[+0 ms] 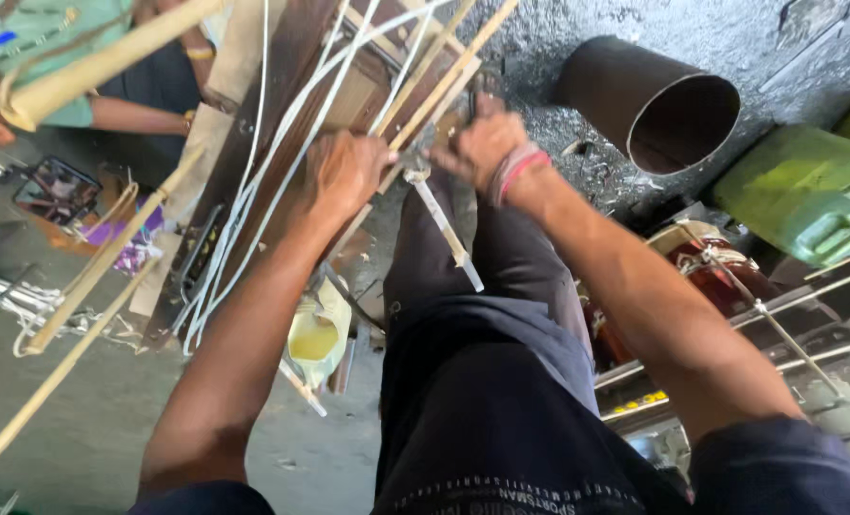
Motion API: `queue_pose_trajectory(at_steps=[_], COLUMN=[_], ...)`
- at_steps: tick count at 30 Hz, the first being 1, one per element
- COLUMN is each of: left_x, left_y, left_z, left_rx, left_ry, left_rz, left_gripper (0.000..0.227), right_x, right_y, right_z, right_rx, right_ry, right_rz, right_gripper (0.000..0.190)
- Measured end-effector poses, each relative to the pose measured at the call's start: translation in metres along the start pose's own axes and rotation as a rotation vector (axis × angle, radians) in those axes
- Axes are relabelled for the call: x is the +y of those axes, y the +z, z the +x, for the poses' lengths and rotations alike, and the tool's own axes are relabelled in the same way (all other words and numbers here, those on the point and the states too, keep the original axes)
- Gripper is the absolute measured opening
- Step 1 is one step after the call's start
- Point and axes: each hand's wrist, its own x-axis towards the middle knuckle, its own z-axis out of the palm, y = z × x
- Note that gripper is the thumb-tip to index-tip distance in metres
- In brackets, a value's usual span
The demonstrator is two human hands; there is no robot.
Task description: The person walks through a cluttered workshop and uses a knife to sharpen the ends of thin wooden sticks clamped to a workbench. The person repeatedly repositions the sticks and shaves off wood to create pointed tips.
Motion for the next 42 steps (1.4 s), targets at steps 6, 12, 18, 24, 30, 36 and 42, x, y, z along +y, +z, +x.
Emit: queue_pose_trajectory(at_steps=[6, 12, 18, 24, 30, 36, 42], left_x=[-0.014, 0.008, 0.011, 0.011, 0.013, 0.058, 0.088], left_y=[0.007, -0.022, -0.029, -0.033, -0.050, 0.070, 0.125], left_z=[0.018, 0.038, 0.004, 0.002, -0.069, -0.055, -0.063], left_rx=[-0.435, -0.238, -0.356, -0.145, -0.148, 0.068, 0.594], left_ry=[0.129, 0.406, 0.250, 0.408, -0.051, -0.531, -0.460], left_rz=[0.051, 0.225, 0.154, 0.138, -0.113, -0.967, -1.526], left_gripper=[0.032, 0.013, 0.025, 0.022, 0.031, 0.028, 0.024], right_x=[-0.030, -0.072, -0.071, -0.082, -0.091, 0.008, 0.022], right_y=[0.057, 0.051, 0.070, 0.050, 0.079, 0.142, 0.169], right_z=[-0.065, -0.051, -0.078, -0.061, -0.113, -0.172, -0.193], right_rx=[-0.054, 0.530, 0.217, 0.244, 0.065, 0.118, 0.107], right_ry=[0.397, 0.379, 0.443, 0.260, 0.420, 0.767, 0.826], right_rz=[0.757, 0.748, 0.895, 0.667, 1.169, 1.038, 1.097], right_gripper=[0.066, 0.047, 0.042, 0.044, 0.071, 0.081, 0.082])
